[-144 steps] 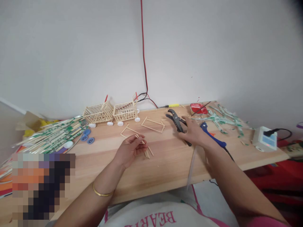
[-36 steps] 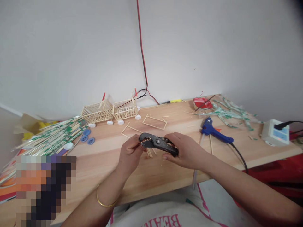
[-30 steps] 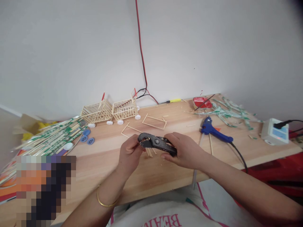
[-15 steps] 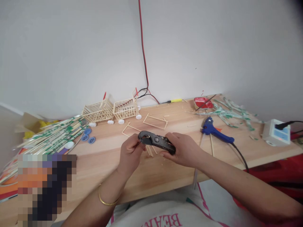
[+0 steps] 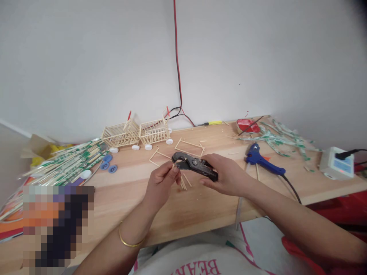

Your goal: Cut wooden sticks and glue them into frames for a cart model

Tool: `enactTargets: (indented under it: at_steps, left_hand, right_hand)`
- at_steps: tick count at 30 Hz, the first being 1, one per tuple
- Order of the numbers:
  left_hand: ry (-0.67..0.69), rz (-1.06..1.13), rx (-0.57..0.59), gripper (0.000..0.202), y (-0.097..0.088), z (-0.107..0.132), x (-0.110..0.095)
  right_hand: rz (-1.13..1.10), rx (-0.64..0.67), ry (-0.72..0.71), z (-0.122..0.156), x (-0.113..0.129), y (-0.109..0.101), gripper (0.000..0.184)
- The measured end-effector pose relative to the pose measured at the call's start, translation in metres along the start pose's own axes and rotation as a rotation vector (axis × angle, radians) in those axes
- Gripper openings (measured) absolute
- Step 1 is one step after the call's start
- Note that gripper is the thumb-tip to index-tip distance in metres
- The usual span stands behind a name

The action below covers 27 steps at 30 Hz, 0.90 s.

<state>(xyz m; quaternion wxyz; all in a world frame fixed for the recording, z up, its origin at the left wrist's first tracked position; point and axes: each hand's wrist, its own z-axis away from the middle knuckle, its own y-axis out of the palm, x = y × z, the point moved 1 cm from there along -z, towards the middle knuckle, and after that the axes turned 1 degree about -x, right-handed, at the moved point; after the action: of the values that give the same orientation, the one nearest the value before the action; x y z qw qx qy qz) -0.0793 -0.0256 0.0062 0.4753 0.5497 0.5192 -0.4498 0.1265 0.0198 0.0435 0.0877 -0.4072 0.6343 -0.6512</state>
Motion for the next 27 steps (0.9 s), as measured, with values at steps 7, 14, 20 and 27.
enactTargets:
  at_steps: [7, 14, 20, 27]
  left_hand:
    - [0.049, -0.106, 0.023, 0.029, -0.002, 0.002, 0.002]
    - [0.175, -0.298, 0.023, 0.028, -0.002, 0.002, -0.01]
    - [0.222, -0.336, 0.034, 0.024, -0.002, 0.0, -0.011]
    - [0.226, -0.333, 0.048, 0.022, -0.003, 0.0, -0.009]
  right_hand:
    - [0.027, 0.002, -0.054, 0.003, 0.005, -0.002, 0.047]
    - [0.021, 0.026, -0.042, 0.004, 0.009, -0.002, 0.042]
    - [0.053, 0.031, -0.012, 0.005, 0.008, 0.001, 0.037]
    - [0.023, 0.056, -0.015, 0.006, 0.008, 0.001, 0.035]
